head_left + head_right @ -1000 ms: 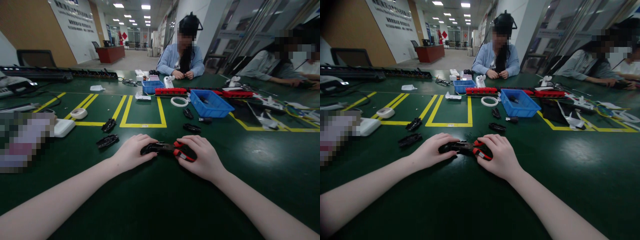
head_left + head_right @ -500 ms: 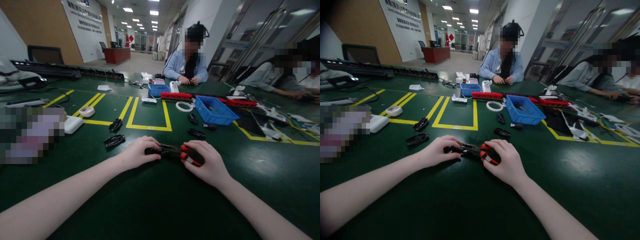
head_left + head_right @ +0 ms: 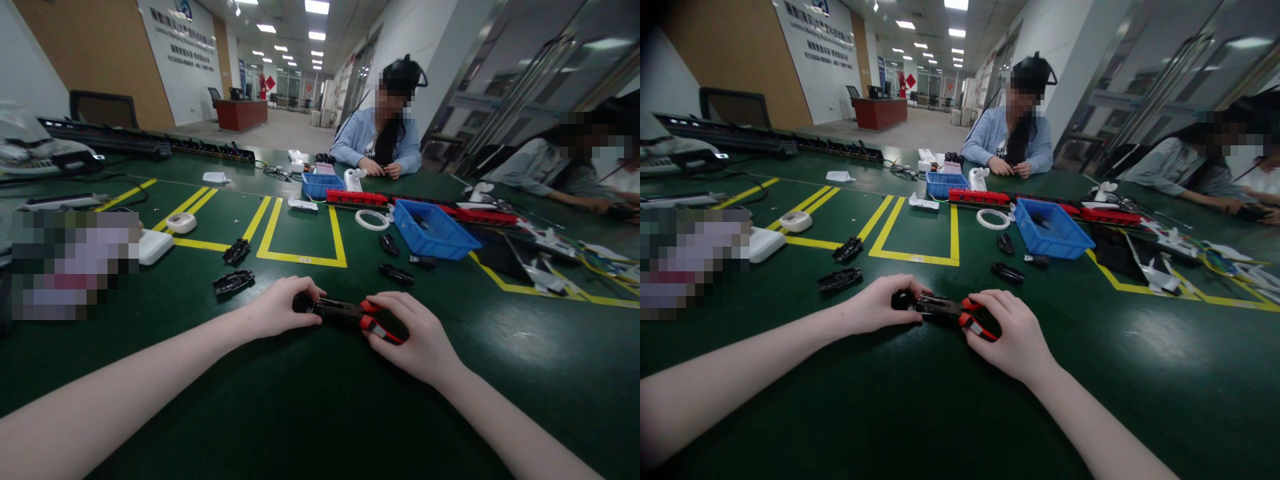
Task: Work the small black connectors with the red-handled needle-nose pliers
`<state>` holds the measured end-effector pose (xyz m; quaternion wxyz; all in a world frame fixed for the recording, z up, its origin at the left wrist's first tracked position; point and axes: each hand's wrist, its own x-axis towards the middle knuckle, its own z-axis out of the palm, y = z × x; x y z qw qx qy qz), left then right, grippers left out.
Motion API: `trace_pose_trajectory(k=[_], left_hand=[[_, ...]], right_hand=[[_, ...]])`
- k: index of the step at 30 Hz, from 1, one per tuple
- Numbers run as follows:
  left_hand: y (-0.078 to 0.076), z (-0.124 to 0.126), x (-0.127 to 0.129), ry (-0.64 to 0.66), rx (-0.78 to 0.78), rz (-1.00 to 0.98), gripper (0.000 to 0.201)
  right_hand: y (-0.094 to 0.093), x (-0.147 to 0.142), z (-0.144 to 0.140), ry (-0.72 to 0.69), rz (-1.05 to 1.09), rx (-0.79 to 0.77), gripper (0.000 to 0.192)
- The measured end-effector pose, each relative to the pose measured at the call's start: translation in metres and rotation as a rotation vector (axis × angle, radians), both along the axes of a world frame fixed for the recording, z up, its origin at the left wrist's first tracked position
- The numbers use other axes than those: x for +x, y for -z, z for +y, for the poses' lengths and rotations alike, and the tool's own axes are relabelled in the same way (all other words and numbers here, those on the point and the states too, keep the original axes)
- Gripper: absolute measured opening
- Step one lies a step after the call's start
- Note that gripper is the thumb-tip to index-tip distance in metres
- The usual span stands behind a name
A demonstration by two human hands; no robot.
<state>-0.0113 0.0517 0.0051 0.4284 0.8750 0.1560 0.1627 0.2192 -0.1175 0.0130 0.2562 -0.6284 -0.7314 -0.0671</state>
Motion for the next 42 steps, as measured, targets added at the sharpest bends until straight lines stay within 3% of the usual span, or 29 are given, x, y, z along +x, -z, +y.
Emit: trace_pose_trajectory(k=[17, 29, 42], left_hand=[[0.0005, 0.0004, 0.0, 0.0, -0.016, -0.022, 0.025], [-0.0018, -0.0004, -0.0007, 0.02, 0.002, -0.028, 0.024], [-0.0045, -0.0005, -0.0006, 0.051, 0.028, -0.024, 0.019]], right_hand=[[0.0014, -0.0032, -0.0011, -0.038, -0.069, -0.035, 0.039], [-0.0045, -0.0071, -0.0017, 0.002, -0.039, -0.156, 0.031], [-0.0072, 0.0019, -0.0012, -0.053, -0.102, -0.089, 0.031]])
